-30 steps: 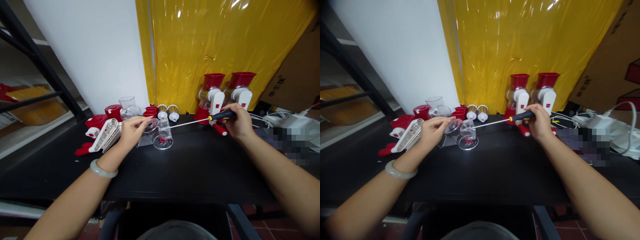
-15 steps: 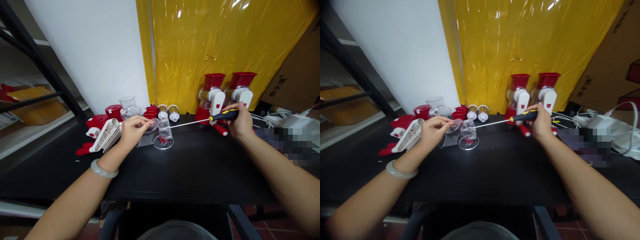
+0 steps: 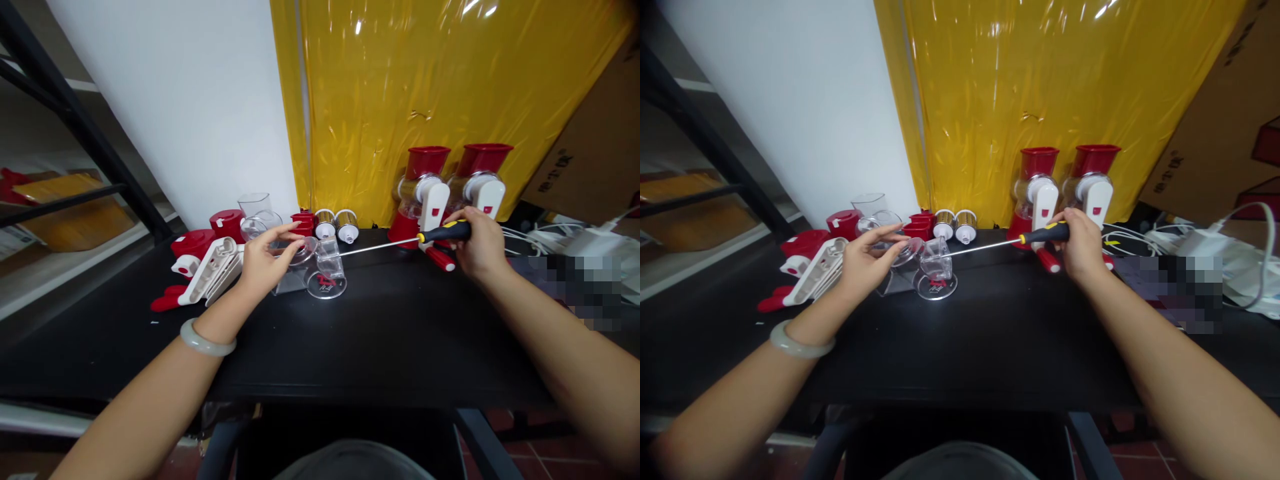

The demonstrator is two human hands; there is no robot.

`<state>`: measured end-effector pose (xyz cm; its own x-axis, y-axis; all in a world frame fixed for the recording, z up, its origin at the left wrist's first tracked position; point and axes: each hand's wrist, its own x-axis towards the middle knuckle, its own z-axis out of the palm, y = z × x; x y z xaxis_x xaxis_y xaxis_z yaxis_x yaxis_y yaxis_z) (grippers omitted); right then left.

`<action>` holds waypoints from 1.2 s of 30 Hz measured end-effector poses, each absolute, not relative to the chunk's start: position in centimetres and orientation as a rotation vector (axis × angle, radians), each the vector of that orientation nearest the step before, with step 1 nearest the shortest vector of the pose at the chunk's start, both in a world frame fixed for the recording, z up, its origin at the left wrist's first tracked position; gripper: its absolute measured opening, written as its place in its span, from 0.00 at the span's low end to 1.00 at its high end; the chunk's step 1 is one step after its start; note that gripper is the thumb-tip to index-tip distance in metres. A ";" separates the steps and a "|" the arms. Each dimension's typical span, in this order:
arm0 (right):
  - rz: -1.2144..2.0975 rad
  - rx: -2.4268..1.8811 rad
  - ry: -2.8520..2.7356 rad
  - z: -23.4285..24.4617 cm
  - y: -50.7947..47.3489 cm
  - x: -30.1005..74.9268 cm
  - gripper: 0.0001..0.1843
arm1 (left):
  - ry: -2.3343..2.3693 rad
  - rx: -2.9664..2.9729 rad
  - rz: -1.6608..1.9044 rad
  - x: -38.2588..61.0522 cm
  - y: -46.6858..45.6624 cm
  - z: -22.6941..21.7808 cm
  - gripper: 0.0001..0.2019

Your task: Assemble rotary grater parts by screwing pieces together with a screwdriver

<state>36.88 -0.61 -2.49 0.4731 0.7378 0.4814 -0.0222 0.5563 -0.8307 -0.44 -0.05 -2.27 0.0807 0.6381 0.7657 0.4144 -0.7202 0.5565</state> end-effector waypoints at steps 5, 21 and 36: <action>0.544 -0.866 -0.984 -2.3 -0.8 36.7 0.15 | 1.062 2.302 1.711 -0.7 0.0 -2.1 0.10; 0.695 -0.727 -0.907 -2.4 -0.8 36.7 0.03 | 1.075 2.281 1.685 -0.9 0.4 -2.6 0.16; 0.572 -0.899 -1.044 -3.0 -0.6 37.1 0.27 | 1.237 2.248 1.449 -1.5 1.1 -2.9 0.16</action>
